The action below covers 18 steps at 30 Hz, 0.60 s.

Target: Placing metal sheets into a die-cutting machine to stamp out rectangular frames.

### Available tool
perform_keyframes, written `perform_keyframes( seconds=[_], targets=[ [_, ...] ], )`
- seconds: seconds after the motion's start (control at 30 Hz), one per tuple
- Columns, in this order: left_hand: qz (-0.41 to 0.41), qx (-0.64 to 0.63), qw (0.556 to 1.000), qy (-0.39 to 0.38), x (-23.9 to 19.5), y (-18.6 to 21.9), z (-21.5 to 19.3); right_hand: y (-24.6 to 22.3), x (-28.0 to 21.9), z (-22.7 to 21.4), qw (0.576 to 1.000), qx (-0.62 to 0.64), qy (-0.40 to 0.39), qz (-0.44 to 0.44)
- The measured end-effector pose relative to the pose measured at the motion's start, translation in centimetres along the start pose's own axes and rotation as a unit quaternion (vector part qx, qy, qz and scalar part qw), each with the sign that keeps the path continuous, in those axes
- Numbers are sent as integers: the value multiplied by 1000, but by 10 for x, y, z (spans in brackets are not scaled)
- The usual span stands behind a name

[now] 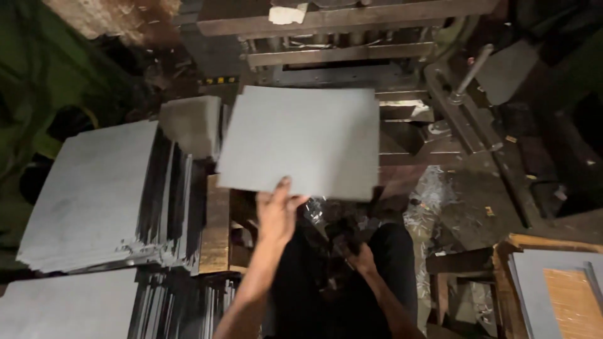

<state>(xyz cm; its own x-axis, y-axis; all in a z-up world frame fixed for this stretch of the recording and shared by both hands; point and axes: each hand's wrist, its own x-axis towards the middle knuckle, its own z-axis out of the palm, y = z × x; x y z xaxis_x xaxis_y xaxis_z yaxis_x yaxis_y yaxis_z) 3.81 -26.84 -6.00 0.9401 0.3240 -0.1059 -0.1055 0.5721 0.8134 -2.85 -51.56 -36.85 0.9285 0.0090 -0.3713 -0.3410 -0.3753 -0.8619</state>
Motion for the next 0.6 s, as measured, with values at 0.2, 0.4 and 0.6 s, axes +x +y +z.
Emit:
perform_keyframes(
  seconds=[0.2, 0.4, 0.6],
  targets=[
    [-27, -86, 991, -101, -7, -21, 94, -26, -8, -5, 990, -20, 82, -116],
    [7, -69, 993, -93, -18, -30, 93, -52, -21, -13, 1000, -18, -24, -1],
    [-77, -76, 994, -14, 44, -58, 103, -14, -14, 2, 998, 11, -12, -63]
  ],
)
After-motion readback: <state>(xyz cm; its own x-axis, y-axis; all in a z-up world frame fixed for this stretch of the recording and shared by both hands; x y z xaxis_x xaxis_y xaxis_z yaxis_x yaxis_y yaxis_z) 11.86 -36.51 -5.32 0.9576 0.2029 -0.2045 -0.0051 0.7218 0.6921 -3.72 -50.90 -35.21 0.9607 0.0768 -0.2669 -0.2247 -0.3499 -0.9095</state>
